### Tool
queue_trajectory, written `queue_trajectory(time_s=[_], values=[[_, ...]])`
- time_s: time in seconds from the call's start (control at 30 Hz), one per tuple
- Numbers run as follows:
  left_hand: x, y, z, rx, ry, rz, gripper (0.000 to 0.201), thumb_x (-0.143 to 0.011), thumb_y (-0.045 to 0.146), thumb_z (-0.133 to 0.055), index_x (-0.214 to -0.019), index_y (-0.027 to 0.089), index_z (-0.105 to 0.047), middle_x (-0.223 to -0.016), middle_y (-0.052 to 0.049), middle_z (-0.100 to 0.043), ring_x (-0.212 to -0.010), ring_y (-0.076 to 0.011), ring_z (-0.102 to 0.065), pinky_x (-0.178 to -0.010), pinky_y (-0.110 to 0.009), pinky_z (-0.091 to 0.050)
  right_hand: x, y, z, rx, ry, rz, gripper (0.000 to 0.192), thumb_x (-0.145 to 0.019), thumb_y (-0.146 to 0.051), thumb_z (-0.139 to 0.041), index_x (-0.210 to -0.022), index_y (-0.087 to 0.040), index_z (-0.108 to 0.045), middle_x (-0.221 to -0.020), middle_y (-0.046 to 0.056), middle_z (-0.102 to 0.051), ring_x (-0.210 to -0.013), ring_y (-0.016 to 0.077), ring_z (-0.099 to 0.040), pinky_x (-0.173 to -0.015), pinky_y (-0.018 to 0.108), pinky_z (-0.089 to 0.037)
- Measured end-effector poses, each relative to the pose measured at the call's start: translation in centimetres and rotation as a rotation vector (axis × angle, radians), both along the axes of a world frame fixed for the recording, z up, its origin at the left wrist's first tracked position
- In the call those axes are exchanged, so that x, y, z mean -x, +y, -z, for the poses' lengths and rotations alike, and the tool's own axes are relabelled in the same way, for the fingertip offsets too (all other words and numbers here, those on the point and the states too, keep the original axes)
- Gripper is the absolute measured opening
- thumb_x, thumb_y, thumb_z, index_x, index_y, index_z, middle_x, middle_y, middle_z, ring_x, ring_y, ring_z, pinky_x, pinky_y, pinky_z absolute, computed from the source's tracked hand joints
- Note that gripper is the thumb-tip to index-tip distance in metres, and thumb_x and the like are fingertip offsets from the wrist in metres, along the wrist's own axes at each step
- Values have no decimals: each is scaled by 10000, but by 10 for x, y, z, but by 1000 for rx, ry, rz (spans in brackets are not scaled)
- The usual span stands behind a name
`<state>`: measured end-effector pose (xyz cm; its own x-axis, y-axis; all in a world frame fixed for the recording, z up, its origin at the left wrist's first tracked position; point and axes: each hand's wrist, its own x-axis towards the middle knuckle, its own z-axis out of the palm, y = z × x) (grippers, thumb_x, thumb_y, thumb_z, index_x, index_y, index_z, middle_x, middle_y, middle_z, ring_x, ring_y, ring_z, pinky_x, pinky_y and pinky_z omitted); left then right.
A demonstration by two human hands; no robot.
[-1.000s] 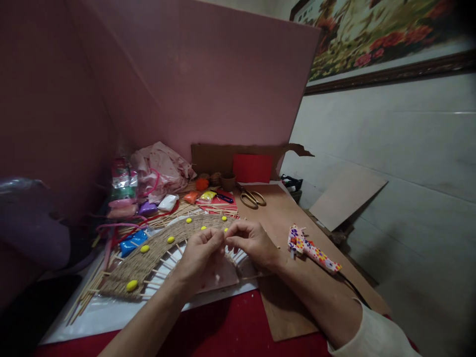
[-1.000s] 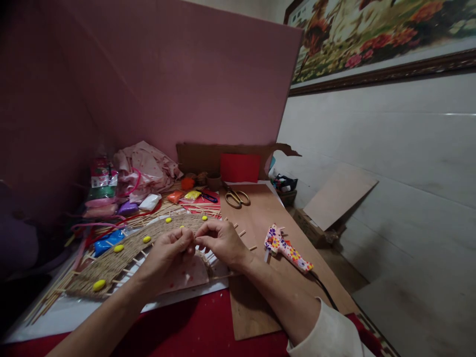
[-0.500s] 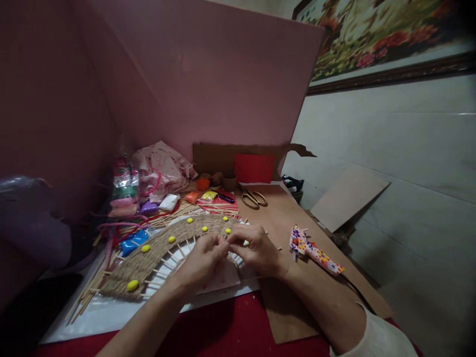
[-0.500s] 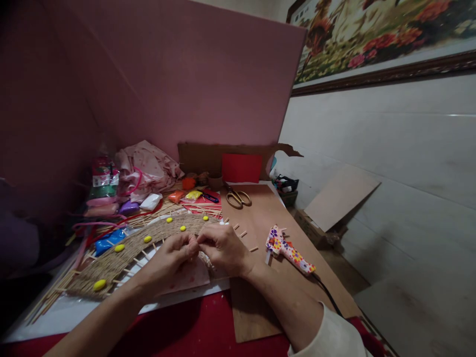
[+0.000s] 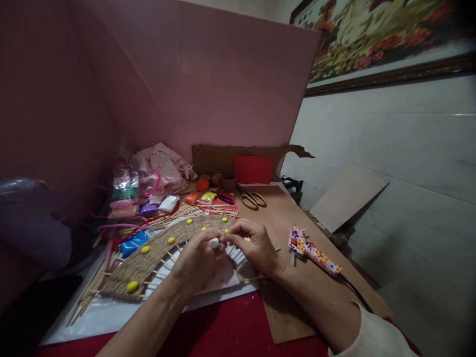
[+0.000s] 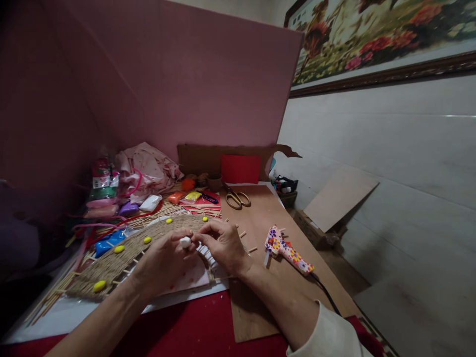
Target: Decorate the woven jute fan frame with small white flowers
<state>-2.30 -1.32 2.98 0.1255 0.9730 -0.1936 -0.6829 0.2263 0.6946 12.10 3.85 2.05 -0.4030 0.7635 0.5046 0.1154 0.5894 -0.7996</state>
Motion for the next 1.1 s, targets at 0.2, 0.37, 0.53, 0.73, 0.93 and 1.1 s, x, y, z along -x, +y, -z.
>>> queue_trajectory(time_s=[0.2, 0.37, 0.53, 0.73, 0.93, 1.1], values=[[-3, 3, 6, -135, 11, -39, 185, -654, 155, -736, -780, 150, -600, -755, -30, -650, -714, -136, -606, -709, -253, -471, -1, -2, 2, -217, -65, 29, 70, -830, -169, -577, -801, -185, -638, -808, 36, -590, -785, 158, -556, -658, 269, -452], [-1, 3, 9, -111, 93, -69, 242, -669, 240, -772, -765, 129, -580, -743, -46, -660, -672, -123, -613, -682, -248, -501, -1, -4, 6, -338, -54, 63, 103, -827, -138, -558, -882, -192, -627, -913, 60, -576, -872, 177, -561, -723, 299, -472], [1, 2, 8, -106, 77, -6, 219, -711, 259, -739, -775, 136, -569, -748, -28, -631, -622, -105, -585, -572, -221, -490, 0, -6, 5, -393, -57, 55, 99, -829, -140, -557, -878, -192, -626, -907, 63, -579, -876, 180, -568, -745, 316, -480], [-1, 4, 9, -110, 39, -32, 279, -614, 217, -809, -739, 139, -572, -663, 14, -594, -558, -76, -555, -546, -193, -468, 0, -7, 6, -384, -77, 48, 158, -792, -196, -619, -948, -206, -593, -929, 62, -593, -908, 197, -559, -739, 329, -493], [-3, 4, 10, -118, 78, -46, 321, -585, 167, -822, -831, 137, -618, -711, -15, -644, -606, -88, -584, -565, -179, -462, 1, -10, 8, -498, -187, 77, 210, -799, -177, -595, -1003, -206, -556, -965, 72, -586, -927, 212, -549, -783, 361, -473], [-1, 3, 9, -128, 35, -42, 243, -678, 277, -767, -827, 133, -641, -803, -43, -651, -687, -107, -598, -640, -208, -486, 0, -9, 8, -483, -90, 151, 117, -835, -207, -568, -951, -199, -553, -949, 74, -579, -873, 196, -550, -719, 330, -475]])
